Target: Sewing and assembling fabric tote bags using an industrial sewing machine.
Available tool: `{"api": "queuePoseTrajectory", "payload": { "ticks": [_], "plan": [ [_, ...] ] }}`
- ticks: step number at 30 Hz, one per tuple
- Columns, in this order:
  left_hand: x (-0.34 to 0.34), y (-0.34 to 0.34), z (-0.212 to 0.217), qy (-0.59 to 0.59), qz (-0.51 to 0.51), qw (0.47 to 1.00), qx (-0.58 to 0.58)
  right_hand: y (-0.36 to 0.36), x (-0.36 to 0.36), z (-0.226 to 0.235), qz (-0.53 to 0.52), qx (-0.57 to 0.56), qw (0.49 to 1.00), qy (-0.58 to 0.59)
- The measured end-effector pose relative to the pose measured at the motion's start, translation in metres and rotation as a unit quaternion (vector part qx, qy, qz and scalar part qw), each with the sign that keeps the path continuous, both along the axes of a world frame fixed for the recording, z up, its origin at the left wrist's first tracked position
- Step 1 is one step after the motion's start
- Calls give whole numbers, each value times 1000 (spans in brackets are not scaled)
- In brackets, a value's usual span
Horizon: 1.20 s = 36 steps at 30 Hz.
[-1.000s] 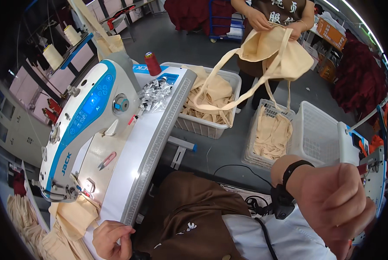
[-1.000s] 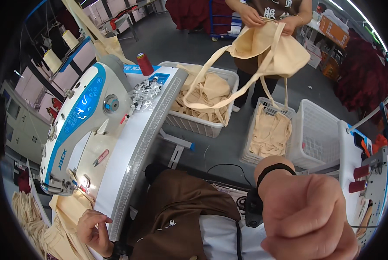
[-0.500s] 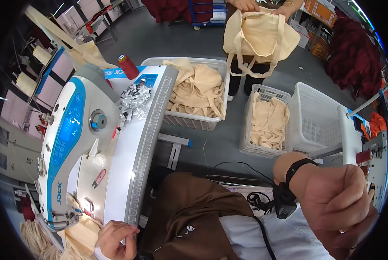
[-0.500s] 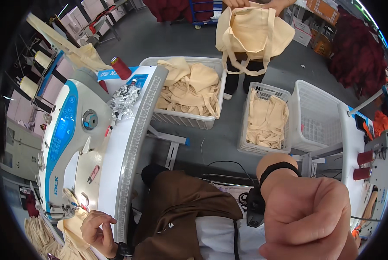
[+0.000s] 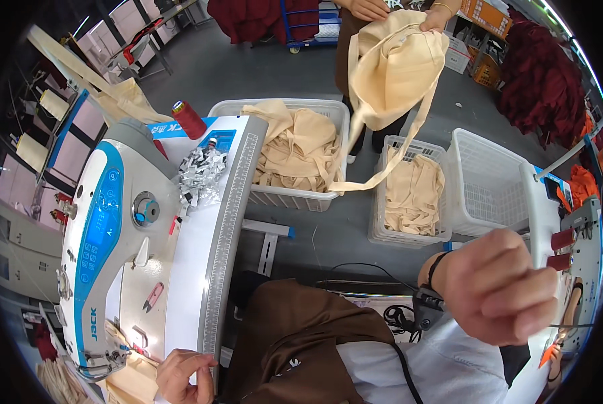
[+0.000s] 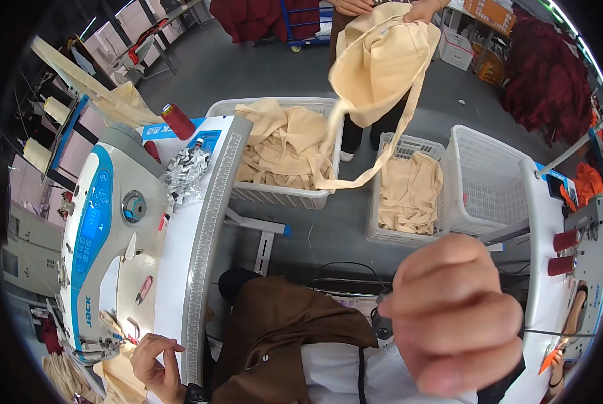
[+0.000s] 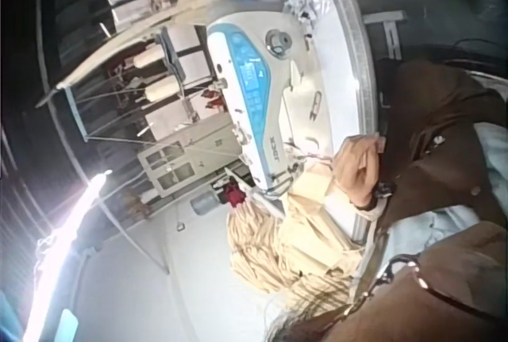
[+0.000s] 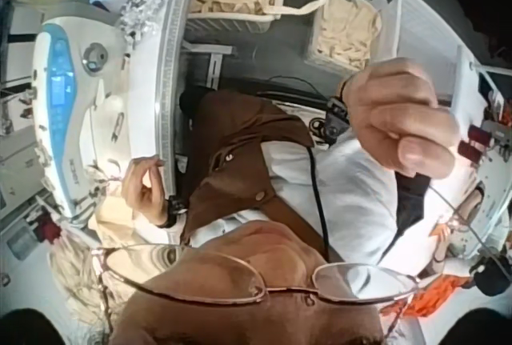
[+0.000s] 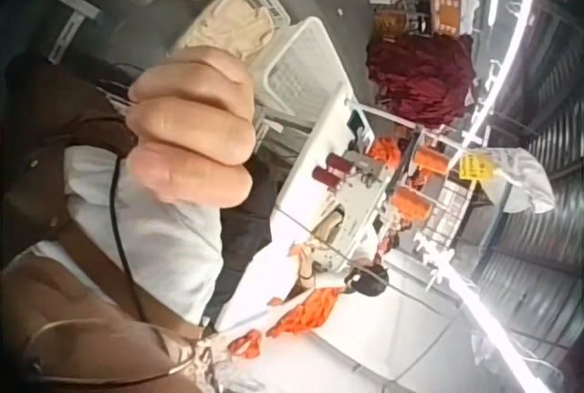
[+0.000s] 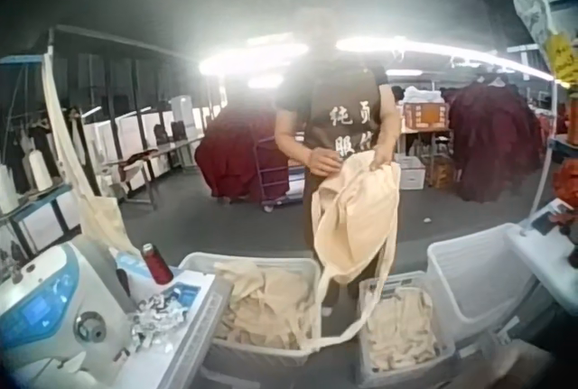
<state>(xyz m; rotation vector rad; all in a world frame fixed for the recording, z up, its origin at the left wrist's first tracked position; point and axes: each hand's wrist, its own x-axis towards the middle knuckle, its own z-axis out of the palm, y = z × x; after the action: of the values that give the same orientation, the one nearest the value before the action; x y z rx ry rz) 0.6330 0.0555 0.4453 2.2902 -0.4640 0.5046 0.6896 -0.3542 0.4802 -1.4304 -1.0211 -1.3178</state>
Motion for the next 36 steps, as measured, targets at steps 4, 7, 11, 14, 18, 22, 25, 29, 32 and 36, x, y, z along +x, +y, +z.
{"api": "queuePoseTrajectory", "payload": {
  "ticks": [4,7,11,14,18,22,25,29,32,36],
  "plan": [
    [-2,2,1,-2,-3,1000,-2,-1,0,-9,-83,-20,996,21],
    [-3,3,0,-4,-4,1000,-4,-12,5,-21,-99,-36,994,19],
    [-5,7,-3,-4,0,1000,-3,-3,17,-41,-137,29,989,57],
    [-8,9,-4,-3,5,1000,-3,-6,23,-53,-212,9,971,115],
    [-9,12,-8,-4,12,1000,-1,-9,50,-74,-256,-11,956,142],
    [-9,11,-7,-6,16,1000,0,-14,69,-103,-275,-31,947,164],
    [-9,9,-7,-5,19,1000,0,-18,78,-134,-287,-54,934,204],
    [-10,6,-5,-2,25,1000,0,-20,84,-154,-281,-60,929,232],
    [-11,4,-6,4,31,1000,0,-22,90,-168,-290,-56,924,244],
    [-14,5,-10,15,40,999,-1,-25,100,-188,-296,-51,913,276]
  ]
}}
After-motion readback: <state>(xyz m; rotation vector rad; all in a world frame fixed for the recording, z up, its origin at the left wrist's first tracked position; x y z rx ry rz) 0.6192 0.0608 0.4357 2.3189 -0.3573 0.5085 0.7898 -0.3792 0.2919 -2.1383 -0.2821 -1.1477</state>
